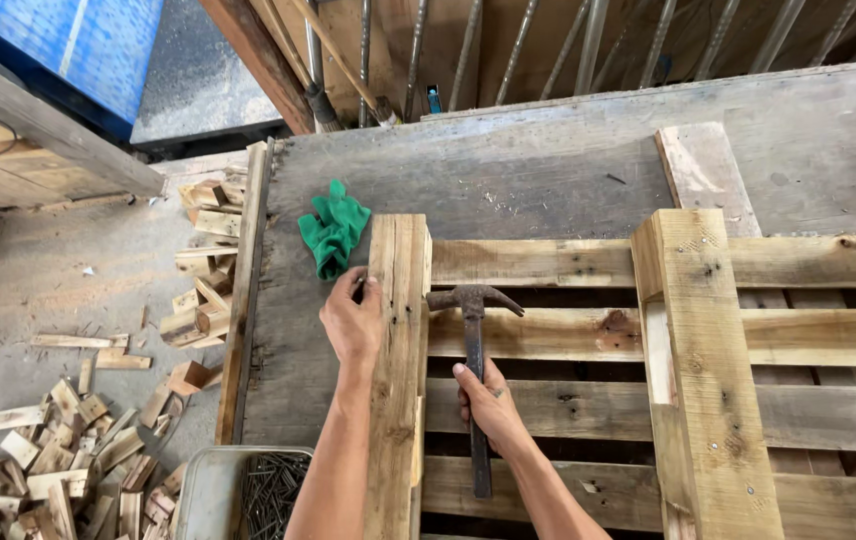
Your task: The person assembles a wooden pallet by repeatedly picking nails from a container and hammering them into wooden slats. The person uses a hammer to drive nails into the wood, securing the slats together.
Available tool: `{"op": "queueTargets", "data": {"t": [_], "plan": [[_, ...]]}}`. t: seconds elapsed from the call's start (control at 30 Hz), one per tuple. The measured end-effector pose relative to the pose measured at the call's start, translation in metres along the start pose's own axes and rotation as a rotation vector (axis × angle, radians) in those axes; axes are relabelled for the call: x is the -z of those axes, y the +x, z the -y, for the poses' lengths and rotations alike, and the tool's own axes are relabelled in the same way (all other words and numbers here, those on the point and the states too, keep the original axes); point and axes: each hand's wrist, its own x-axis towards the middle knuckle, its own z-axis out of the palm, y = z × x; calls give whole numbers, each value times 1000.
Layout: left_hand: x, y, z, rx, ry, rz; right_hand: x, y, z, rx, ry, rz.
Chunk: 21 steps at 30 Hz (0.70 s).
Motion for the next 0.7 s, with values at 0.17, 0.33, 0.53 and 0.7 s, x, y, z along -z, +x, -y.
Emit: {"op": "queueTargets", "data": {"t": [0.17, 0.33, 0.53, 0.7], "plan": [[4, 3, 2, 15, 31, 34, 9, -13, -8, -41, 27, -14], [0, 9, 14, -17, 30, 27, 10, 22, 43, 77, -71, -108], [1, 8, 11, -51, 18, 16, -16, 143, 128, 453, 95, -4], [3, 8, 7, -9, -43, 26, -34, 188, 141, 545, 299, 234]]}}
